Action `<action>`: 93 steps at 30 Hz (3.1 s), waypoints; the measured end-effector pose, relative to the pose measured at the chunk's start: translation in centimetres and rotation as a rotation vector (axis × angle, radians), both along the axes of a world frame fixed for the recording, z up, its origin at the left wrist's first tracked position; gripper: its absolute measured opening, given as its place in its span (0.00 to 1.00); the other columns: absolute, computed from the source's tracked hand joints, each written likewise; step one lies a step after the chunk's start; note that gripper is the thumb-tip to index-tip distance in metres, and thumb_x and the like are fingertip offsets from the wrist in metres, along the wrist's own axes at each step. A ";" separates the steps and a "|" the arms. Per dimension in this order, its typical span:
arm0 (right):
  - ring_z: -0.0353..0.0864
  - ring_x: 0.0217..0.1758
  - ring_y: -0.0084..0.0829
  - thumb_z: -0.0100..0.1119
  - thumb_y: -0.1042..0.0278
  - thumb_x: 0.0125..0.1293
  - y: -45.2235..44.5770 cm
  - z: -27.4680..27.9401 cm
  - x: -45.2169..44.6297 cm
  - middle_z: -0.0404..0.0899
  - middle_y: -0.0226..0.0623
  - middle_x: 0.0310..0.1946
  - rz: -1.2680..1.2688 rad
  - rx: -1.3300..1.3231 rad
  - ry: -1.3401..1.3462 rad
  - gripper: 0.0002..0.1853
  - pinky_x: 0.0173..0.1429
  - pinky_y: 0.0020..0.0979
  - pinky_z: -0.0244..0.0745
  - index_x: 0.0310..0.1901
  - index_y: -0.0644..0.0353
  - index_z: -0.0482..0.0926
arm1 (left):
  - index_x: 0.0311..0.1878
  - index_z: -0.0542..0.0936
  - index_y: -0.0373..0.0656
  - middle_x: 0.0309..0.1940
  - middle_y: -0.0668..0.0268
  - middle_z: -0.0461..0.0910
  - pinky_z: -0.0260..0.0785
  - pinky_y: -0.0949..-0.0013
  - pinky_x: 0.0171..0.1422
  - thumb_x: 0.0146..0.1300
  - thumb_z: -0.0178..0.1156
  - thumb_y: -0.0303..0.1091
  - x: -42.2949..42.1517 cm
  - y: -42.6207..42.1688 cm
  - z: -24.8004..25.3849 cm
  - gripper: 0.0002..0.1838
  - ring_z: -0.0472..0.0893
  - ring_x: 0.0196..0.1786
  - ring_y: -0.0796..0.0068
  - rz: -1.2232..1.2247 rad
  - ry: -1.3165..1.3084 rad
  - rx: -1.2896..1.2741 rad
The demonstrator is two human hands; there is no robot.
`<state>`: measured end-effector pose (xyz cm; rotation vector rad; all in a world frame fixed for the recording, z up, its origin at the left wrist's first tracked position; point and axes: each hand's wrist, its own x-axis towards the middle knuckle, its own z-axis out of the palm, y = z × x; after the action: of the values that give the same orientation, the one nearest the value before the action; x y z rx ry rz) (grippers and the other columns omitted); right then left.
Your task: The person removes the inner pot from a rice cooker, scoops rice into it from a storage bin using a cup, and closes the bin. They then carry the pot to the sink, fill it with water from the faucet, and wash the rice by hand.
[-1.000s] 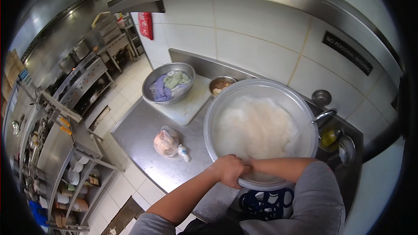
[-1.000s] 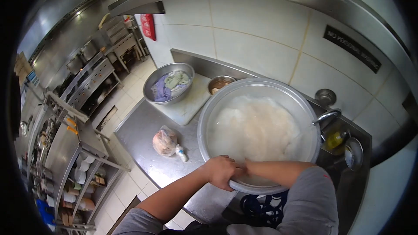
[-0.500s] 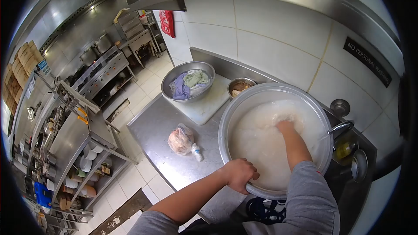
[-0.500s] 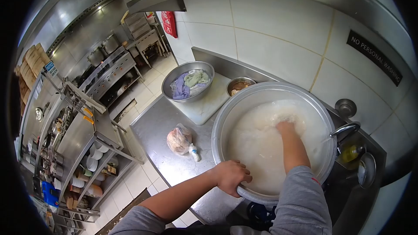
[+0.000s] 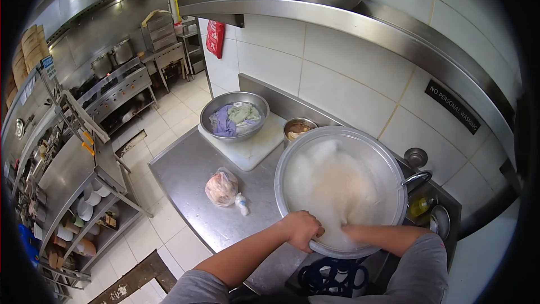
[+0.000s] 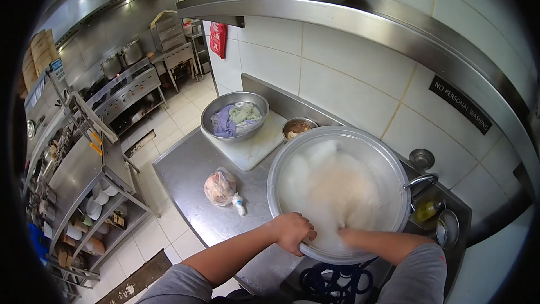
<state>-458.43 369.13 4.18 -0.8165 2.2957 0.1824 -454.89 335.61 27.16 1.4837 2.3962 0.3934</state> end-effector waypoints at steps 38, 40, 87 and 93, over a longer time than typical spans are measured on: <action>0.82 0.59 0.50 0.70 0.60 0.56 -15.5 1.8 -10.2 0.81 0.61 0.53 -0.060 -0.179 0.217 0.26 0.63 0.43 0.77 0.52 0.71 0.82 | 0.38 0.84 0.46 0.39 0.61 0.85 0.75 0.54 0.54 0.41 0.73 0.51 0.3 -0.2 -0.5 0.23 0.84 0.48 0.55 0.021 0.005 -0.002; 0.81 0.60 0.50 0.68 0.56 0.58 -17.1 4.5 -7.9 0.82 0.58 0.53 -0.350 -0.258 0.071 0.24 0.64 0.43 0.77 0.50 0.67 0.84 | 0.37 0.84 0.46 0.38 0.61 0.86 0.76 0.53 0.53 0.41 0.73 0.51 0.3 -0.2 -0.9 0.23 0.85 0.47 0.54 0.034 0.012 0.033; 0.51 0.84 0.42 0.47 0.57 0.76 -8.7 10.8 -0.8 0.58 0.36 0.79 0.637 -0.418 0.172 0.27 0.83 0.62 0.39 0.75 0.42 0.65 | 0.40 0.83 0.45 0.43 0.60 0.84 0.78 0.52 0.52 0.42 0.73 0.50 0.1 1.0 1.2 0.24 0.84 0.50 0.55 0.015 -0.026 -0.012; 0.50 0.84 0.44 0.40 0.47 0.79 -3.6 0.3 -10.2 0.56 0.36 0.80 0.446 -0.324 0.160 0.29 0.86 0.51 0.38 0.78 0.39 0.59 | 0.43 0.82 0.48 0.40 0.62 0.82 0.78 0.52 0.47 0.42 0.74 0.50 -0.5 0.6 -0.3 0.25 0.83 0.46 0.53 -0.010 0.008 0.020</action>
<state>-468.59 365.51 4.48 -1.5276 2.2900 0.0742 -455.37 336.21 26.86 1.5080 2.3969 0.4117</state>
